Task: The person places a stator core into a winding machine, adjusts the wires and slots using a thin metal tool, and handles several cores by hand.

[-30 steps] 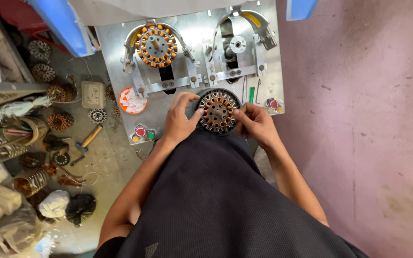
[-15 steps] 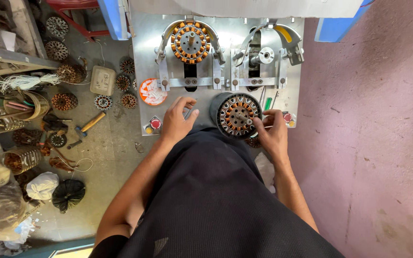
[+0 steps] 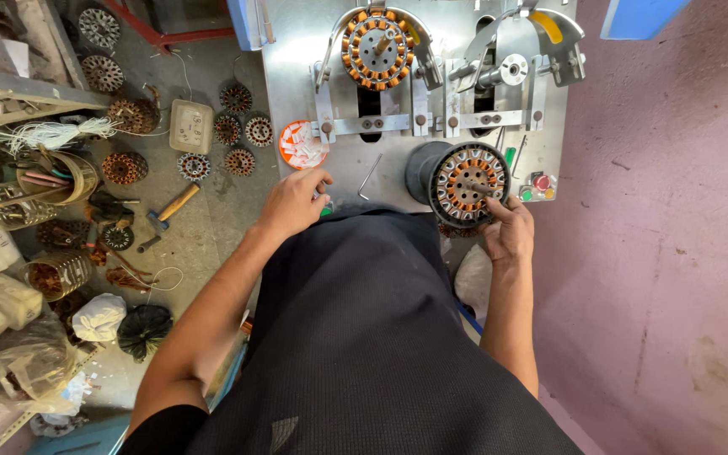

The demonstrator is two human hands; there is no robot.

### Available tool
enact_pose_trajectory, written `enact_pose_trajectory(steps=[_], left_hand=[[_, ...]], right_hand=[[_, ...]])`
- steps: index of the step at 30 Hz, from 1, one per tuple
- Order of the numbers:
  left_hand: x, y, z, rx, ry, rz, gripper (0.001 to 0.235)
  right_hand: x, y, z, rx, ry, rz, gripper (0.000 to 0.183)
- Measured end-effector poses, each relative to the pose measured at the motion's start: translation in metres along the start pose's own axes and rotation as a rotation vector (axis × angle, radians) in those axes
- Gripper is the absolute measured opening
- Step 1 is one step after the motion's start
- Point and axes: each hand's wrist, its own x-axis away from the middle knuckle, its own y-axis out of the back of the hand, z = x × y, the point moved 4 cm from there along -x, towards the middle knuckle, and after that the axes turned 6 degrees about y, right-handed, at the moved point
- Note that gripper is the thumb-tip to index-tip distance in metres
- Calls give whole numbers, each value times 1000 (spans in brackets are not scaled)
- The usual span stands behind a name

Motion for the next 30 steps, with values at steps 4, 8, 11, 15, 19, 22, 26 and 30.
enact_pose_trajectory(steps=[4,8,11,15,19,22,26,30], left_hand=[[-14,16,25,-104,-96,3,28],[-35,21,51,-110,-64,-168,24],[-54,24,63,-15,-90,-419,24],[-85,30,69,39,-9,-484,36],[-85,23,63,-84,-22,-288,74],[-69,12,56,-200,-23,-203,105],[-55,2,53,-283,-123,-278,115],[-43,-3,70,-227,-84,-347,105]], right_hand=[[-1,-1,-6,-83,46,-63,24],[5,-5,5,18,80,-145,36],[20,-19,6,-34,175,-212,58],[55,-52,-32,-175,12,-265,65],[59,-73,-59,-312,-52,11,53],[53,-80,-68,-163,4,149,51],[44,-89,-80,63,-45,181,50],[41,-89,-82,140,-48,177,50]])
